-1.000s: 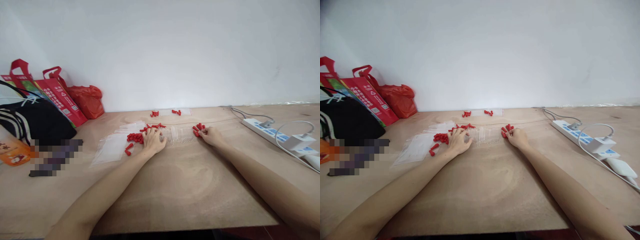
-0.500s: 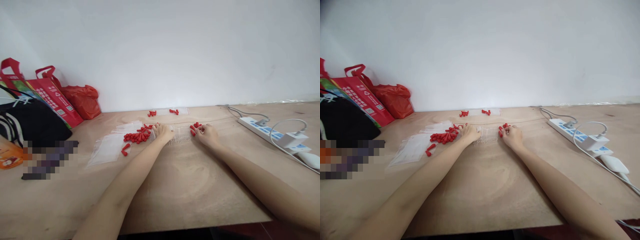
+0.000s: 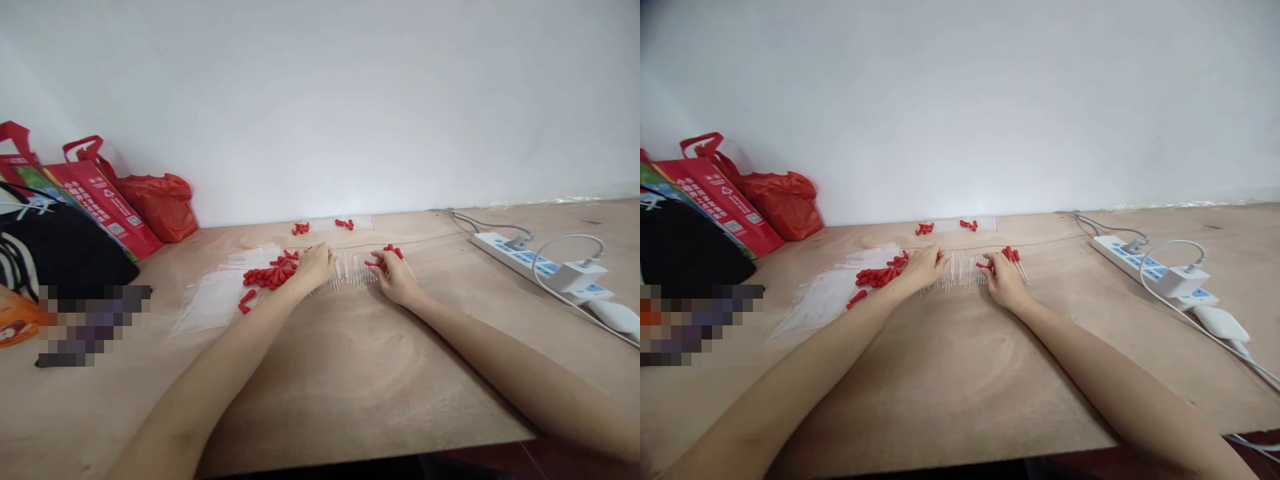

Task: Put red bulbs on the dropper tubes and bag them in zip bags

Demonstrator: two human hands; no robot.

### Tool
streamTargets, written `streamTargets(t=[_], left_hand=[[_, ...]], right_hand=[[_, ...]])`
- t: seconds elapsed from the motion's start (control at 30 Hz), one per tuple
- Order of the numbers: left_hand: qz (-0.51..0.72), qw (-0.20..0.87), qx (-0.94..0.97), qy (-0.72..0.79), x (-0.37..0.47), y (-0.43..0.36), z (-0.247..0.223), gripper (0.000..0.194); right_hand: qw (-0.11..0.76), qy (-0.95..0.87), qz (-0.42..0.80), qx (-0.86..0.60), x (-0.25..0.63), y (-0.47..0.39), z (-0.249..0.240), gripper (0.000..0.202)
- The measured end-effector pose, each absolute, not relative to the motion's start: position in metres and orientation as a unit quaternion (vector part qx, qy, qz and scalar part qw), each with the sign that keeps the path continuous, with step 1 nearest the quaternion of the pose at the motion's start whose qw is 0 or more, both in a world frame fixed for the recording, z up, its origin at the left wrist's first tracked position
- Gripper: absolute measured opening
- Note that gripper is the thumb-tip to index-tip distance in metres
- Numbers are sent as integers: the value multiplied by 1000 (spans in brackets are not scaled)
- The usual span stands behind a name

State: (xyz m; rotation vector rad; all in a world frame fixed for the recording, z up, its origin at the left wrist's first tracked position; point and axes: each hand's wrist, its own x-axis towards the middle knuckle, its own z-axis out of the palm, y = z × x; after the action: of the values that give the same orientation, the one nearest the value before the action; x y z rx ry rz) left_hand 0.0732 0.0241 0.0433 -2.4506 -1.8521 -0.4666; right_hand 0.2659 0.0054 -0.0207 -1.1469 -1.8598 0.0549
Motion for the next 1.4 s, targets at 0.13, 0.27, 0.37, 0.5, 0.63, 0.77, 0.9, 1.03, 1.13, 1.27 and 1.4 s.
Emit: streamTargets(t=[0.13, 0.27, 0.37, 0.5, 0.63, 0.77, 0.9, 1.03, 1.13, 1.27, 1.4], left_hand=[[-235, 84, -866, -433, 35, -5, 28, 15], [-310, 131, -871, -357, 10, -15, 4, 16], [-329, 124, -864, -359, 7, -14, -4, 15], [-321, 114, -870, -357, 10, -12, -4, 14], [-313, 113, -874, -355, 10, -14, -3, 15], [-315, 125, -879, -336, 11, -16, -1, 16], [-315, 126, -885, -318, 12, -17, 0, 18], [-312, 118, -894, -299, 11, -18, 0, 20], [-309, 128, -899, -281, 10, -18, -1, 23], [-297, 153, -903, -269, 9, -18, -1, 29], [-275, 170, -907, -269, 10, -19, 0, 32]], right_hand=[[449, -806, 23, -386, 245, -7, -18, 20], [439, -830, 63, -337, 222, -18, -17, 21], [425, -840, 90, -324, 216, -22, -17, 22], [424, -835, 100, -335, 218, -22, -17, 19], [417, -837, 105, -340, 219, -21, -16, 16], [416, -832, 126, -344, 217, -24, -16, 15], [426, -831, 133, -333, 217, -26, -15, 12], [439, -835, 128, -306, 217, -24, -14, 7], [447, -838, 124, -288, 218, -24, -14, 9], [452, -843, 115, -270, 219, -25, -14, 12], [445, -849, 103, -265, 220, -25, -16, 14]])
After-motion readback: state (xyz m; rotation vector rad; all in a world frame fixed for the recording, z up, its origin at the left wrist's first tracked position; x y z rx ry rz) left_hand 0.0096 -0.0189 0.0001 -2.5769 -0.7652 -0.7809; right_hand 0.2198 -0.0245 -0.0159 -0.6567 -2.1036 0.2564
